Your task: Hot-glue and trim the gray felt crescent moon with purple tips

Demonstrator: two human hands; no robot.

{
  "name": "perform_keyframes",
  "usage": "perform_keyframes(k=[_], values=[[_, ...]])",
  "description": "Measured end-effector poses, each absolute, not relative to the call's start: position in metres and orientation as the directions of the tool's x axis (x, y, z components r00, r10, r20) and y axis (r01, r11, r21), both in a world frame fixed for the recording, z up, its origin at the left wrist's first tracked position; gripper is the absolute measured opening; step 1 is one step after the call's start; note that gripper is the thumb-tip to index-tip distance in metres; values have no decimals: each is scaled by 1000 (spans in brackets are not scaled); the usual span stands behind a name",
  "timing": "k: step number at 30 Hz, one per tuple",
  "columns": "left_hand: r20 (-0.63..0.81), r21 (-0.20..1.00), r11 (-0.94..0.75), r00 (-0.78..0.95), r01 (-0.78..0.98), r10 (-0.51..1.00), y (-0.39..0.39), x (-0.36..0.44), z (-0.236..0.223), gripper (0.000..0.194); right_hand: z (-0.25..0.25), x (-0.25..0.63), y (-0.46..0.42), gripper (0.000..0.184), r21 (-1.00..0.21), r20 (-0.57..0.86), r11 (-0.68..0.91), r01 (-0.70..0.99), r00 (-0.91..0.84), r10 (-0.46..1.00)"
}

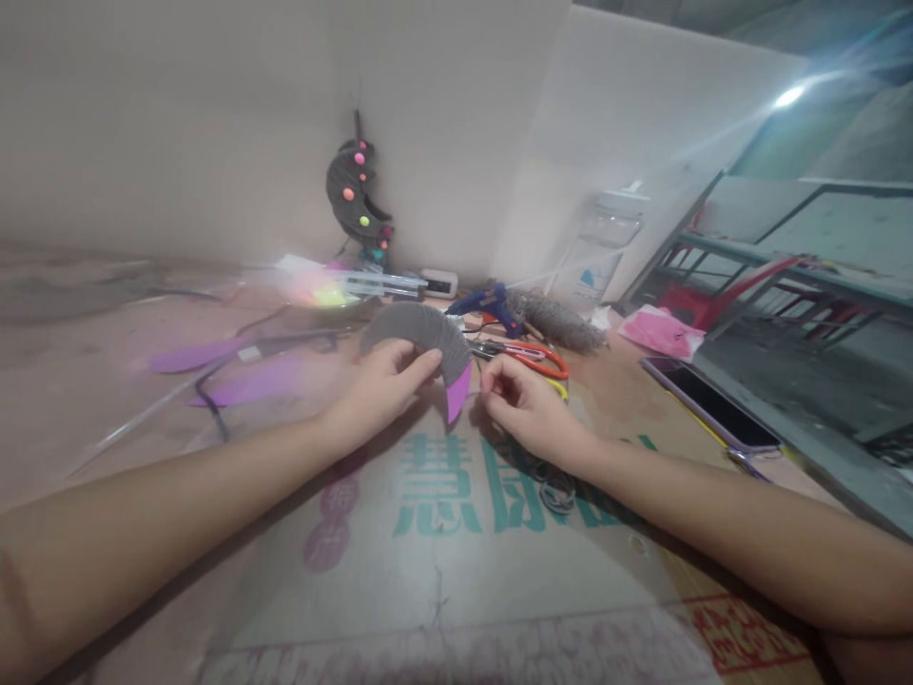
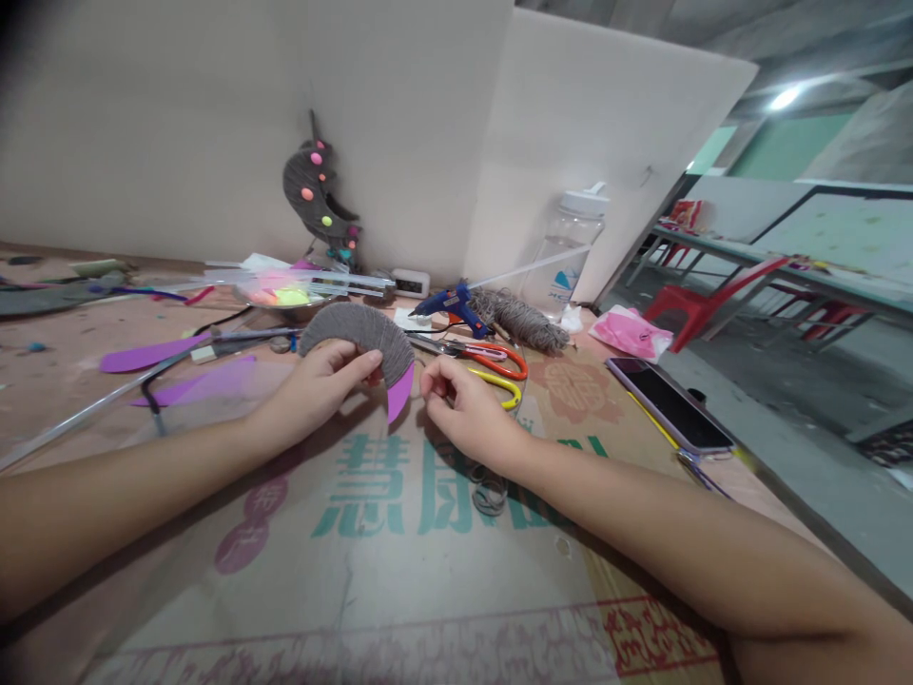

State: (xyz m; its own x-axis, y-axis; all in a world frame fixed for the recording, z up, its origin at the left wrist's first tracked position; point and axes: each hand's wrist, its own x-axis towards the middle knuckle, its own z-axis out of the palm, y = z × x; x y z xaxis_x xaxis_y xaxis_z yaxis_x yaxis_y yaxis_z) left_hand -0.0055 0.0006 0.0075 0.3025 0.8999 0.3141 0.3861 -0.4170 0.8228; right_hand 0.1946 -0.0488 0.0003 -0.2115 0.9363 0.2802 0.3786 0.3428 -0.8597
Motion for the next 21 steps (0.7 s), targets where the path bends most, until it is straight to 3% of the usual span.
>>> perform_keyframes(k=[15,21], values=[[309,827,-418,318,376,896,0,-5,8,38,3,197,-51,12,-806,323,397,439,-236,916],[316,819,-425,315,386,895,1,-6,7,38,5,192,-51,4,-860,258,328,391,-222,940]])
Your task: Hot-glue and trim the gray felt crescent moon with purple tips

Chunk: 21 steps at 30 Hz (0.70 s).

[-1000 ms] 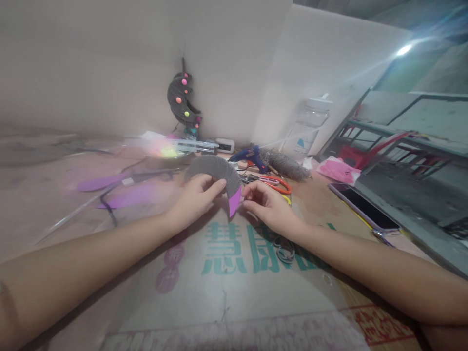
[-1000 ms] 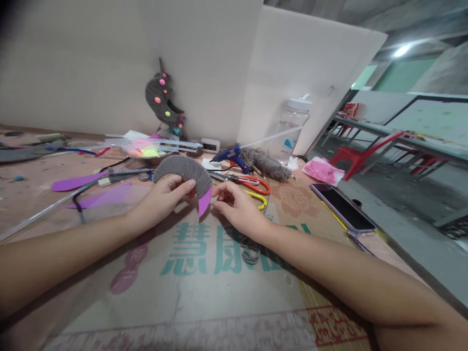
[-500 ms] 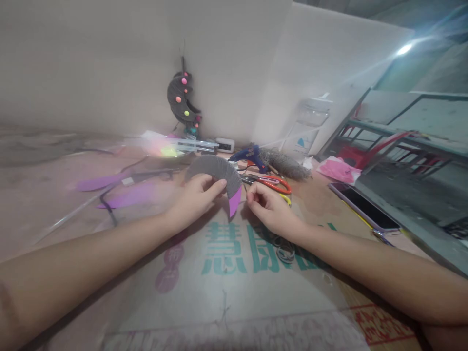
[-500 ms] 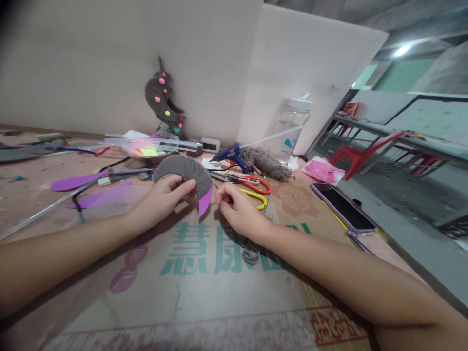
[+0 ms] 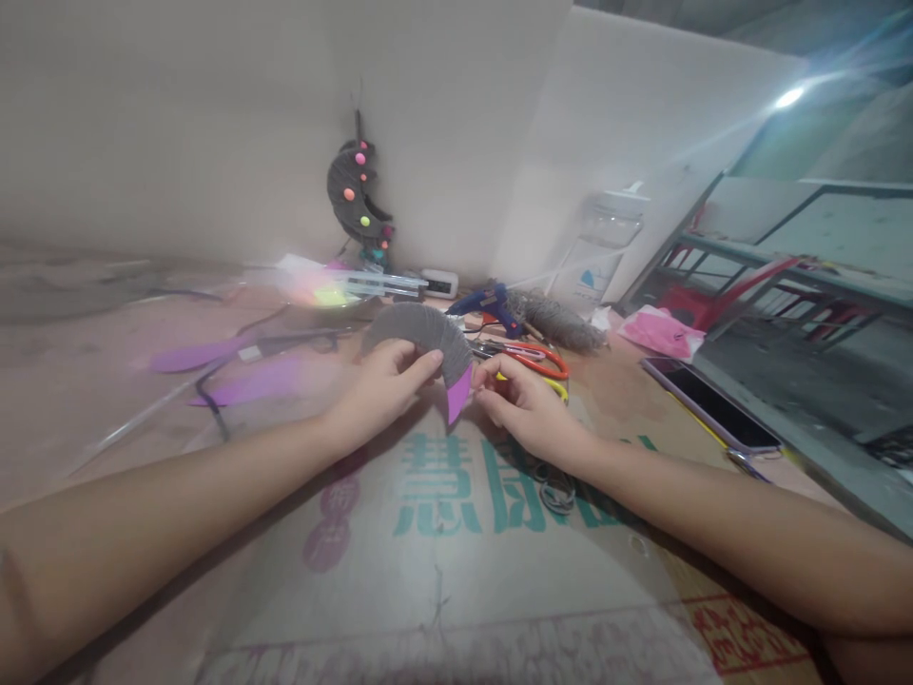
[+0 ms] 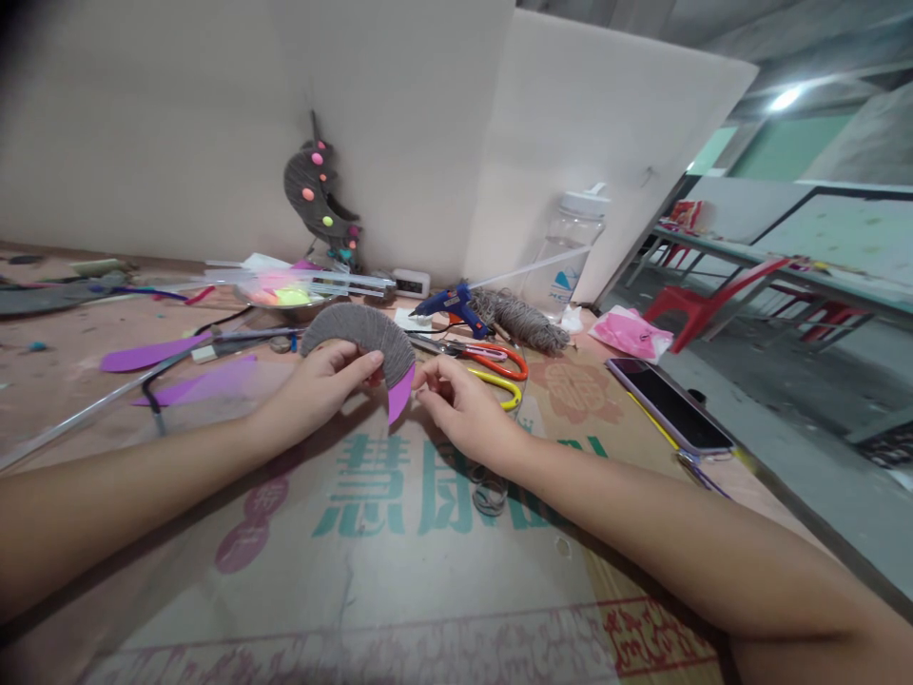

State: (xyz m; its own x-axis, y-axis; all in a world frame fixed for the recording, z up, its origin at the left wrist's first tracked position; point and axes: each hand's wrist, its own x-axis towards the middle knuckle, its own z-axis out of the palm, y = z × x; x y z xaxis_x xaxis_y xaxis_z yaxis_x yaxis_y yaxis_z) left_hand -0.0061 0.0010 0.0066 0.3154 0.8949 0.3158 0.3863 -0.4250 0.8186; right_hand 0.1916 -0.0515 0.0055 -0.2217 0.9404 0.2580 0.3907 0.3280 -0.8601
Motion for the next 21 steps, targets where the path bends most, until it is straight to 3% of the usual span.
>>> perform_keyframes(k=[4,8,13,17,21], values=[[326,826,-422,295,372,898,1,-6,6,39,6,191,-51,1,-843,259,331,424,-220,940],[332,832,-422,287,359,899,0,-6,7,39,6,194,-49,12,-743,351,413,526,-219,910],[353,810,-434,263,393,898,0,-6,8,39,7,193,-52,14,-820,270,302,486,-137,953],[365,805,-449,273,389,890,-2,-7,9,40,8,193,-53,21,-780,321,350,519,-150,935],[340,808,-446,314,384,886,-4,-7,9,39,9,193,-52,22,-779,274,348,521,-217,937]])
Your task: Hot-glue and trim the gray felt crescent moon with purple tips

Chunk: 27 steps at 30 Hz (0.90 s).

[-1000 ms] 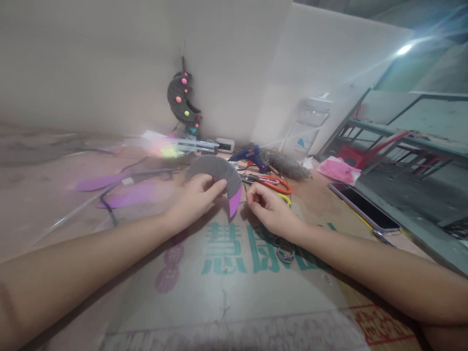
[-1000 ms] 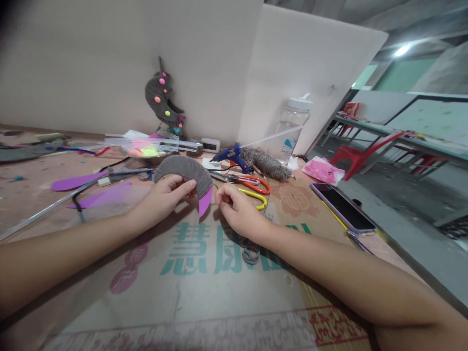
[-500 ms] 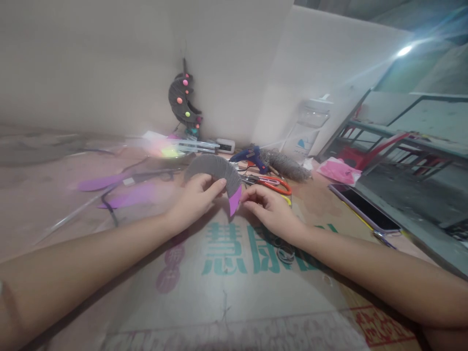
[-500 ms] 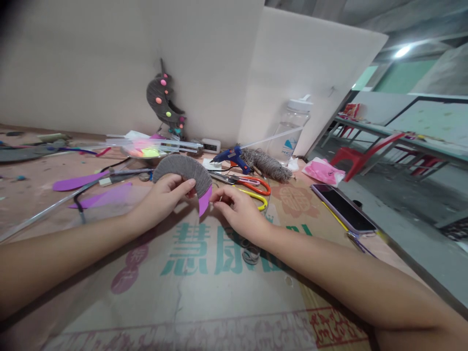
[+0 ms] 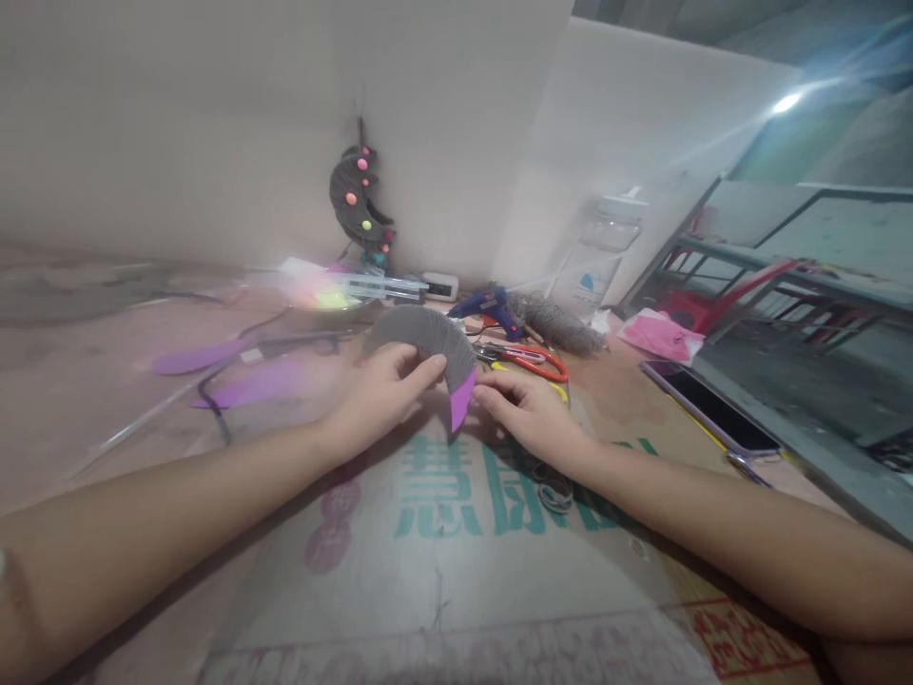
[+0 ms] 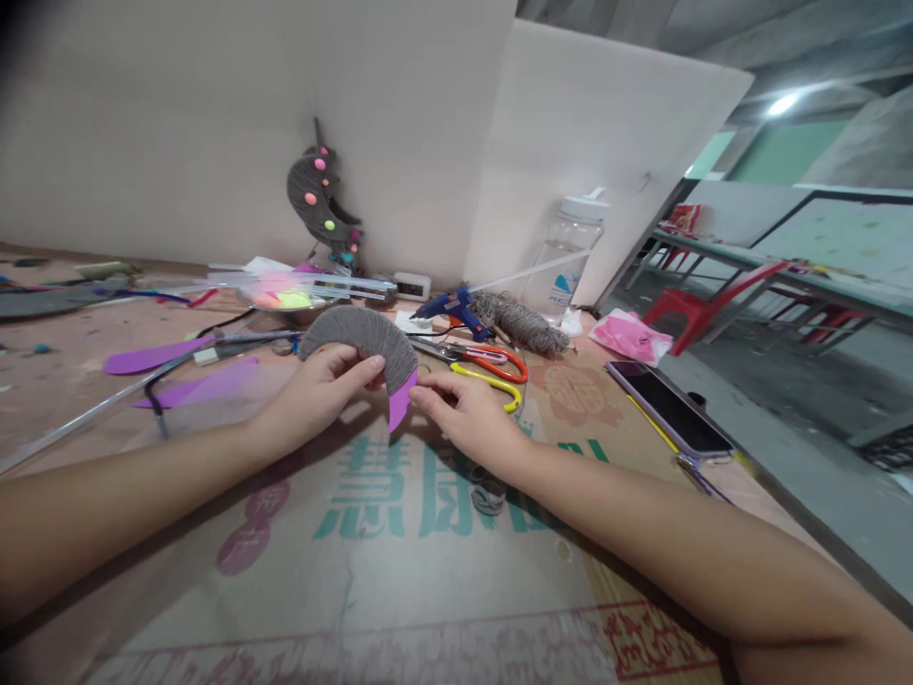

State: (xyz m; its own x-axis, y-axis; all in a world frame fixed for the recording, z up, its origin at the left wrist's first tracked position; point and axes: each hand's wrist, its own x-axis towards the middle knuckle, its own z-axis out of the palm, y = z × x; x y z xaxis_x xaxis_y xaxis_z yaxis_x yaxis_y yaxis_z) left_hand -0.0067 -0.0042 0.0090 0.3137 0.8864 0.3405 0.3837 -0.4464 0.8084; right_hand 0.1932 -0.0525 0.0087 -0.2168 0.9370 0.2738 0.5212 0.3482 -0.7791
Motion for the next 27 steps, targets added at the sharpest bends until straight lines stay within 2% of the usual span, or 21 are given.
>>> perform_keyframes(k=[6,15,22,27], values=[[311,776,-461,374,430,874,-10,-5,12,41,8,194,-52,24,-836,201,284,469,-220,955],[333,753,-483,375,446,865,-10,-5,10,42,11,192,-53,24,-896,190,254,366,-202,961],[225,806,-420,440,417,869,-9,-5,10,45,11,192,-54,27,-889,185,253,382,-206,961],[230,827,-403,418,392,879,-7,-4,10,42,10,193,-53,29,-856,210,278,435,-198,957]])
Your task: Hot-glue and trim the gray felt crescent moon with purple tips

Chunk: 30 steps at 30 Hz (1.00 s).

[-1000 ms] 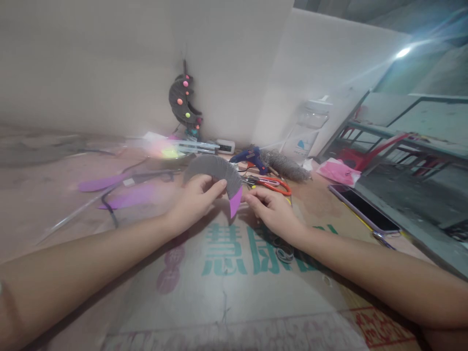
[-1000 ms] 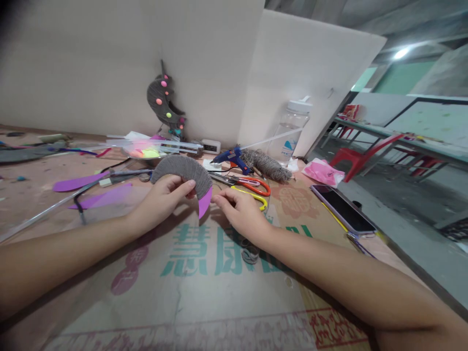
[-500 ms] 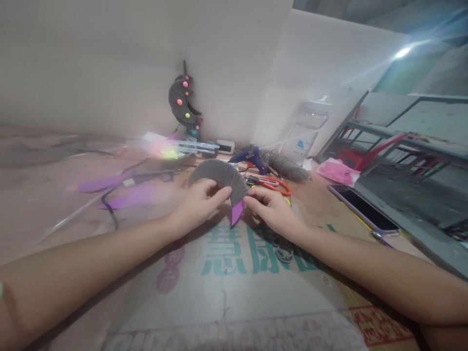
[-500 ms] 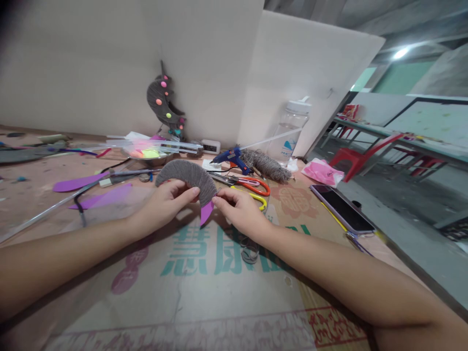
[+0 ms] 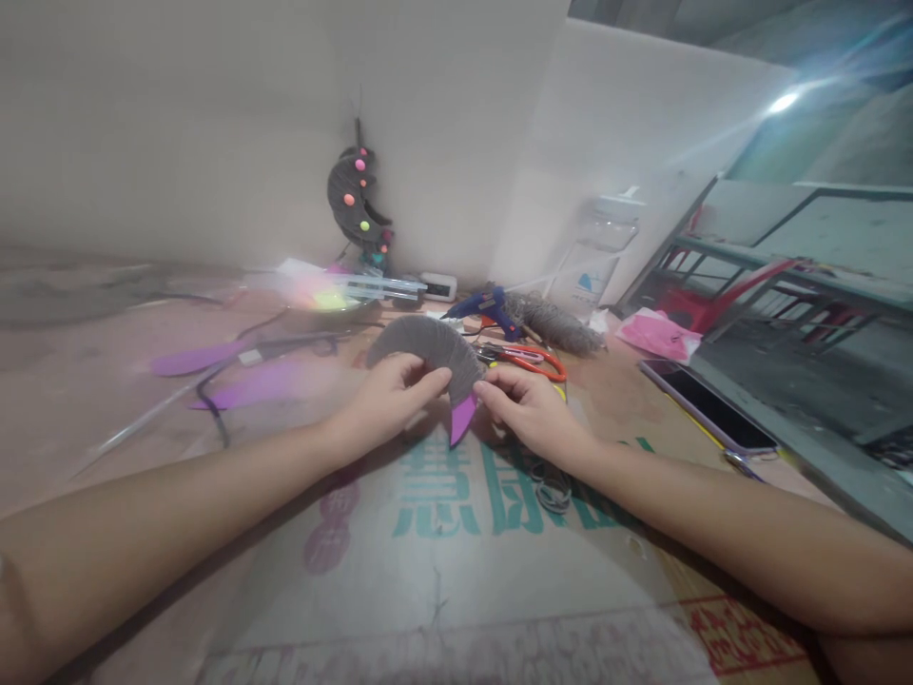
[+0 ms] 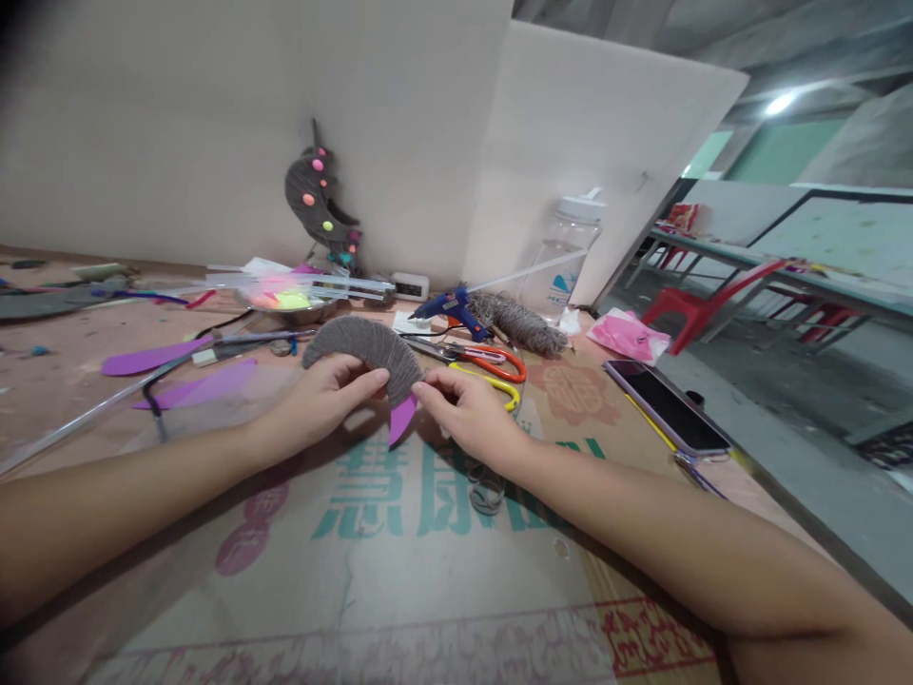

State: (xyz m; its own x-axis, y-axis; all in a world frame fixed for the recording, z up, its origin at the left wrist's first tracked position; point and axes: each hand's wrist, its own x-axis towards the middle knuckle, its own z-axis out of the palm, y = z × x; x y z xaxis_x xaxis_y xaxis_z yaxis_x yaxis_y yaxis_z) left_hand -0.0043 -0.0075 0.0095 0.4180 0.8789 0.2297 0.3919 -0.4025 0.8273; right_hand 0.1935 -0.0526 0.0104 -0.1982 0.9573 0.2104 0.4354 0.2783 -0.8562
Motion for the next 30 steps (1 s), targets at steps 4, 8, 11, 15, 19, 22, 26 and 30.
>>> perform_keyframes(k=[4,8,11,15,19,22,26,30], values=[[266,826,-415,386,381,883,-8,-4,11,40,10,194,-51,36,-846,212,274,458,-183,960],[242,824,-412,416,388,876,-8,-4,11,42,10,195,-51,33,-868,211,264,421,-169,963],[222,811,-409,426,419,877,-8,-4,12,44,10,194,-52,31,-873,215,270,405,-176,961],[224,794,-426,444,432,868,-8,-4,13,44,10,194,-53,32,-860,244,300,413,-184,952],[227,805,-429,454,411,862,-7,-5,12,43,10,195,-52,36,-835,274,338,434,-205,940],[244,813,-429,438,394,865,-6,-5,9,43,10,196,-52,44,-818,288,358,450,-218,932],[266,816,-412,368,406,891,-3,-5,8,41,11,194,-51,37,-862,221,292,415,-210,952],[269,825,-418,387,381,882,-4,-5,8,40,11,191,-51,22,-889,126,214,406,-234,964]])
